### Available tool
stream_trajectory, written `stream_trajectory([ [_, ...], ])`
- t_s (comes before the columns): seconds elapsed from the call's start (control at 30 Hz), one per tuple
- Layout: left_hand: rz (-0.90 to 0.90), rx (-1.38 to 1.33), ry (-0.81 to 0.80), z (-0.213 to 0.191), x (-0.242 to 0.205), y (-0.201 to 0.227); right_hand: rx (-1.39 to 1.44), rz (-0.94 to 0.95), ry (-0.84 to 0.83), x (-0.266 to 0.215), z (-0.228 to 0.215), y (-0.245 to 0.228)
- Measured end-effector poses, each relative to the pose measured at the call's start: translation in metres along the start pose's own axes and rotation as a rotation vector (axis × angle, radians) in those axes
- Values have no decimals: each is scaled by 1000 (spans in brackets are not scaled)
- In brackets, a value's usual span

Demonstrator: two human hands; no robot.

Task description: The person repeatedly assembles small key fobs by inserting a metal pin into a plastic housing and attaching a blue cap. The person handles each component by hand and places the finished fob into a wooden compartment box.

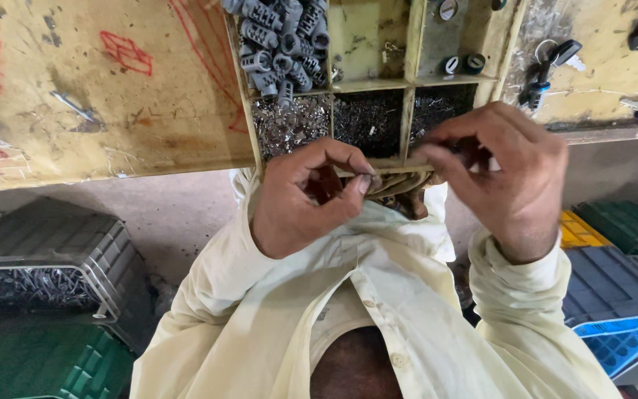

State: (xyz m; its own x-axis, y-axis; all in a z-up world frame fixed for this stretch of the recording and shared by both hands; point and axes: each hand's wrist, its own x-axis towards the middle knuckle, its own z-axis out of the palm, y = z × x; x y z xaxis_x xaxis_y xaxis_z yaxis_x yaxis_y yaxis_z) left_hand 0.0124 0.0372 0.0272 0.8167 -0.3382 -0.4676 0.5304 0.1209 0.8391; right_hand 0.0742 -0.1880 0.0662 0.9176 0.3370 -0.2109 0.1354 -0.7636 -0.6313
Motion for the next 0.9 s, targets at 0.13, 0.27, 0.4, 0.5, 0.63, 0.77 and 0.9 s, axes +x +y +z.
stream_trajectory([
  [0.13, -30, -1, -20, 1, 3, 1, -419, -224, 30, 2, 2, -1],
  [0.27, 54, 71, 64, 6, -1, 3, -288, -95, 32, -13, 2, 14],
  [0.4, 150, 4, 14, 9, 5, -2, -225, -81, 56, -19, 7, 29],
  [0.5, 163, -28, -9, 18, 7, -8, -36, -29, 44, -26, 11, 37],
  [0.63, 130, -164, 1, 30, 9, -12, 359, 130, 69, -41, 12, 47],
  [0.77, 118, -91, -46, 29, 11, -12, 265, 218, 123, -52, 20, 63],
  [0.9, 104, -72, -51, 28, 11, -9, 709, 308, 120, -59, 24, 79],
])
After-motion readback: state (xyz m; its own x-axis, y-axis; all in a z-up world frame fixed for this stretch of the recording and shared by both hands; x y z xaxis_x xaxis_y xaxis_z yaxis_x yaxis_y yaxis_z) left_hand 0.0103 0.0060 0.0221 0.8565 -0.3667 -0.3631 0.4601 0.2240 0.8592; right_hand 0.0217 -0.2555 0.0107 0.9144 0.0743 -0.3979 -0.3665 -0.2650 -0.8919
